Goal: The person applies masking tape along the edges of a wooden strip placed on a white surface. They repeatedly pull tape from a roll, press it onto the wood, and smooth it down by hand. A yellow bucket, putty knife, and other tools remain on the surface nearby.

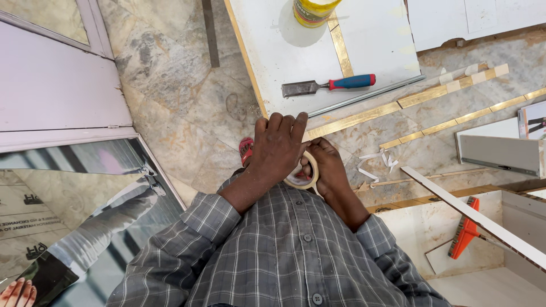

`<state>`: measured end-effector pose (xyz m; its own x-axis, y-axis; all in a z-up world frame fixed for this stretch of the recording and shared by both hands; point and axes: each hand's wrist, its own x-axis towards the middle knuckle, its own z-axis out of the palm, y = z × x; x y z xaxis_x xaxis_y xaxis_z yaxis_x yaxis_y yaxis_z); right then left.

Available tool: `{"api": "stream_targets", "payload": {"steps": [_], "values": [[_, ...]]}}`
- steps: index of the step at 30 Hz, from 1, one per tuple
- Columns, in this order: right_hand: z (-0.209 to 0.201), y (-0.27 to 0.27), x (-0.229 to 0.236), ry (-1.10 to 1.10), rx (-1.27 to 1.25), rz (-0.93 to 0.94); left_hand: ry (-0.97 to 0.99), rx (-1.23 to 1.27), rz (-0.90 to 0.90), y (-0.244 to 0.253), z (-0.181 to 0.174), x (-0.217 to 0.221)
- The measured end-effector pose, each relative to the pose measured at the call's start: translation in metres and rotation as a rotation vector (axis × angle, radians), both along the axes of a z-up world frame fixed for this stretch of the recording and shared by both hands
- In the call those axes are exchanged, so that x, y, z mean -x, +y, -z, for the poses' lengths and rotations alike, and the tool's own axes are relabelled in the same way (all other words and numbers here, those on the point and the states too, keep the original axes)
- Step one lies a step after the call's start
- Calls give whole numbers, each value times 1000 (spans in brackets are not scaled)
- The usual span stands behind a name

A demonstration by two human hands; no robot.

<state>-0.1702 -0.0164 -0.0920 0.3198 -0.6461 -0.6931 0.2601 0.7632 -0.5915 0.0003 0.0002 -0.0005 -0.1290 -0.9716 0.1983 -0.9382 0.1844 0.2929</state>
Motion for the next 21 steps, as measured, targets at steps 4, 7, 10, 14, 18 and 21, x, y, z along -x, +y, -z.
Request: {"api": "stream_targets", "payload": {"steps": [4, 7, 10, 14, 18, 21], "values": [[37, -1, -10, -10, -433, 47, -43, 32, 9, 3, 2, 2], [54, -3, -12, -79, -289, 57, -67, 70, 2, 0, 3, 1], [54, -1, -1, -25, -126, 194, -92, 85, -7, 1, 6, 3], [38, 11, 7, 70, 105, 84, -44, 54, -23, 0, 6, 5], [25, 20, 6, 58, 214, 45, -76, -55, -21, -7, -5, 4], [18, 19, 9, 62, 334, 27, -17, -328, 35, -20, -16, -10]]}}
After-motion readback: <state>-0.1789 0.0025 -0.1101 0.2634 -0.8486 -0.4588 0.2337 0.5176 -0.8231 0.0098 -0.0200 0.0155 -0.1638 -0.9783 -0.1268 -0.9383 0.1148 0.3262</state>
